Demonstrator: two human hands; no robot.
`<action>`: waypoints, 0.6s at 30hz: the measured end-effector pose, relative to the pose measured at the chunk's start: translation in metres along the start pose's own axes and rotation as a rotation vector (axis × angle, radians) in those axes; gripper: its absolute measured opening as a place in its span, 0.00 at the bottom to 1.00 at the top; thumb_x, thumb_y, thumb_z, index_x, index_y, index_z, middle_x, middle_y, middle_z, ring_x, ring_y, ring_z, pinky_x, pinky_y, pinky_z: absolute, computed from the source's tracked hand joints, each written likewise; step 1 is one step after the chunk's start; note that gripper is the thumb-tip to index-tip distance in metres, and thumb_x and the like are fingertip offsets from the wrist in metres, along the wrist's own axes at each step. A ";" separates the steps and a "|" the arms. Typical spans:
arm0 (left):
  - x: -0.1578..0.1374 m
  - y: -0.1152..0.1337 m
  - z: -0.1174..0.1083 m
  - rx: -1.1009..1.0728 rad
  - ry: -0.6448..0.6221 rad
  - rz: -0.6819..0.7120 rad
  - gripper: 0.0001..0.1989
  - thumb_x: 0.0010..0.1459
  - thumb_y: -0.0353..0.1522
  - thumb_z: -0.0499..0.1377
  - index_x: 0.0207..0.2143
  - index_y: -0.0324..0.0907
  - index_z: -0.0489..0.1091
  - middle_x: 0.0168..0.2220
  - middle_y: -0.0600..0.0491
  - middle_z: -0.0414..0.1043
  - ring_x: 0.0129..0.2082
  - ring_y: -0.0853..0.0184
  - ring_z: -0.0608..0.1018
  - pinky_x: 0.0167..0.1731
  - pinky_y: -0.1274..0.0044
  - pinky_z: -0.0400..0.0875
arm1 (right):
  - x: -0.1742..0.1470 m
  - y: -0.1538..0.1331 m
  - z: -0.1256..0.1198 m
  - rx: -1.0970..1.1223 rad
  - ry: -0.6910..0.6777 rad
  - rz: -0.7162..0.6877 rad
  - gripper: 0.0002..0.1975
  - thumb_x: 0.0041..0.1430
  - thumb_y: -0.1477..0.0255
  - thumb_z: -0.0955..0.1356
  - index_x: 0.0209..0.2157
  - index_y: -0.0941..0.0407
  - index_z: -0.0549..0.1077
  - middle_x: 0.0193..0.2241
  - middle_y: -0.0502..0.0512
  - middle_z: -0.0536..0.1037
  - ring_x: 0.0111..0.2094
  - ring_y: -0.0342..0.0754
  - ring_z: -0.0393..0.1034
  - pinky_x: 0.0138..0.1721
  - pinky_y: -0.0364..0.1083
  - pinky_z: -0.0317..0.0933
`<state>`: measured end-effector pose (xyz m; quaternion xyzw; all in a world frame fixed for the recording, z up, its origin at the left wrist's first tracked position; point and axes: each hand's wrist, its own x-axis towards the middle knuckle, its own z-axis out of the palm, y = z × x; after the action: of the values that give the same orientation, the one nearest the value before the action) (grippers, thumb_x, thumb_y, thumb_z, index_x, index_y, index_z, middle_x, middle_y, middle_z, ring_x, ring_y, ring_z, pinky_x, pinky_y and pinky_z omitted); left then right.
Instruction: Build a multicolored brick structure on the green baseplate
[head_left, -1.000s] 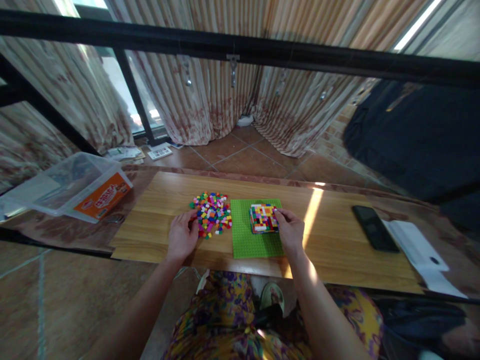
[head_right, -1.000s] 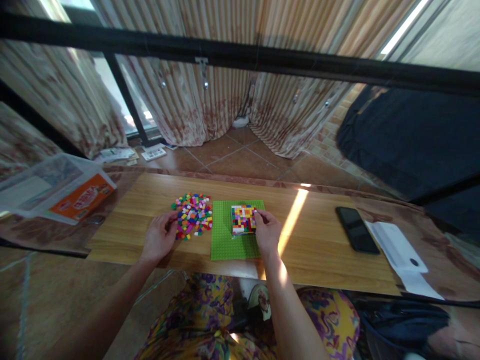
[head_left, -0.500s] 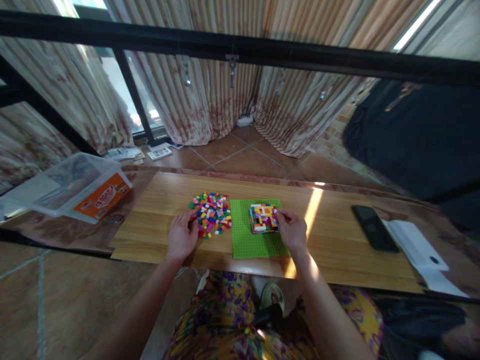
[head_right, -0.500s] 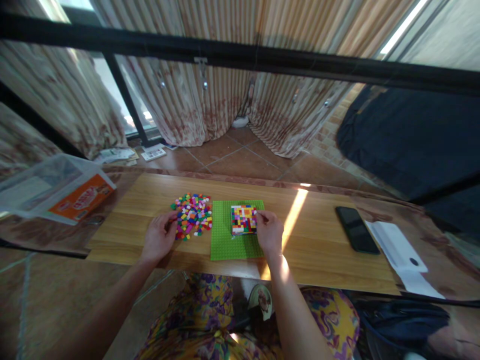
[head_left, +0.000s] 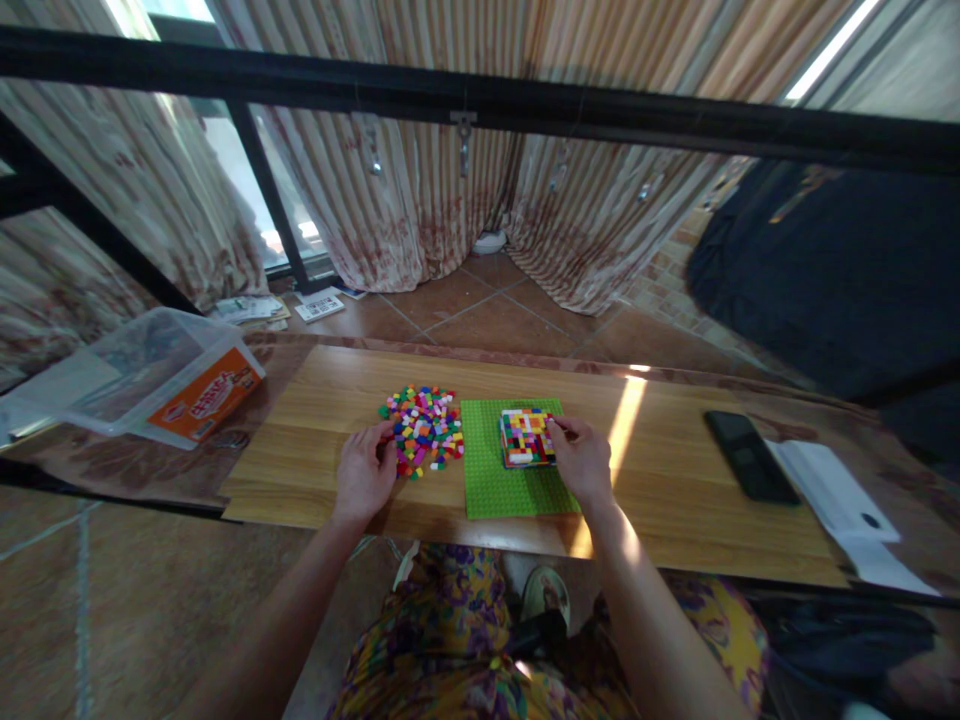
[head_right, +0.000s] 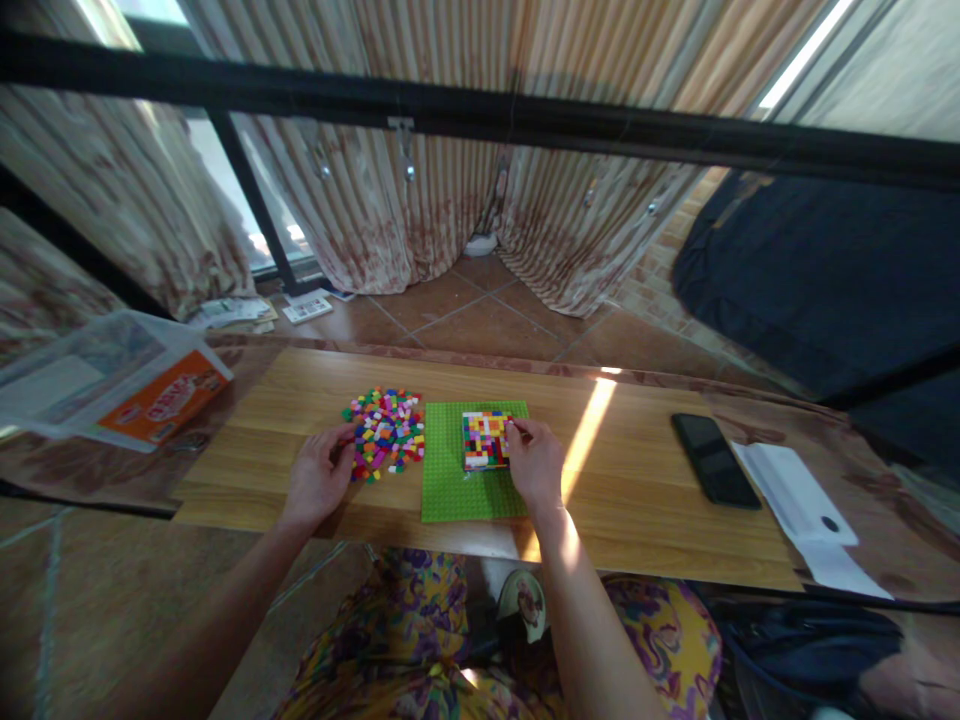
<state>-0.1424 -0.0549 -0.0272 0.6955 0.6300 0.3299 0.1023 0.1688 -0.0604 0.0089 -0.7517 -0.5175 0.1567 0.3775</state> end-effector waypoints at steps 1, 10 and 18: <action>0.000 0.000 0.000 0.000 0.000 0.004 0.16 0.59 0.32 0.51 0.47 0.39 0.71 0.42 0.46 0.77 0.44 0.58 0.76 0.50 0.65 0.69 | 0.000 0.000 0.000 -0.006 0.005 -0.010 0.20 0.57 0.59 0.64 0.37 0.59 0.81 0.32 0.62 0.82 0.31 0.52 0.73 0.36 0.48 0.64; 0.000 -0.001 0.000 -0.001 -0.004 -0.011 0.16 0.59 0.32 0.51 0.47 0.39 0.71 0.44 0.45 0.76 0.46 0.58 0.75 0.51 0.65 0.68 | -0.002 0.005 -0.001 -0.037 0.018 -0.040 0.19 0.58 0.59 0.64 0.36 0.58 0.81 0.32 0.60 0.82 0.30 0.51 0.73 0.36 0.48 0.63; 0.000 0.000 0.000 -0.002 -0.006 -0.011 0.16 0.58 0.31 0.52 0.47 0.37 0.71 0.42 0.44 0.76 0.44 0.57 0.76 0.50 0.65 0.68 | -0.003 0.010 0.000 0.033 0.031 -0.014 0.19 0.56 0.59 0.65 0.36 0.58 0.81 0.33 0.60 0.82 0.32 0.51 0.74 0.37 0.48 0.64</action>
<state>-0.1425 -0.0546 -0.0271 0.6930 0.6330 0.3280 0.1069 0.1738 -0.0650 0.0015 -0.7442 -0.5142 0.1508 0.3989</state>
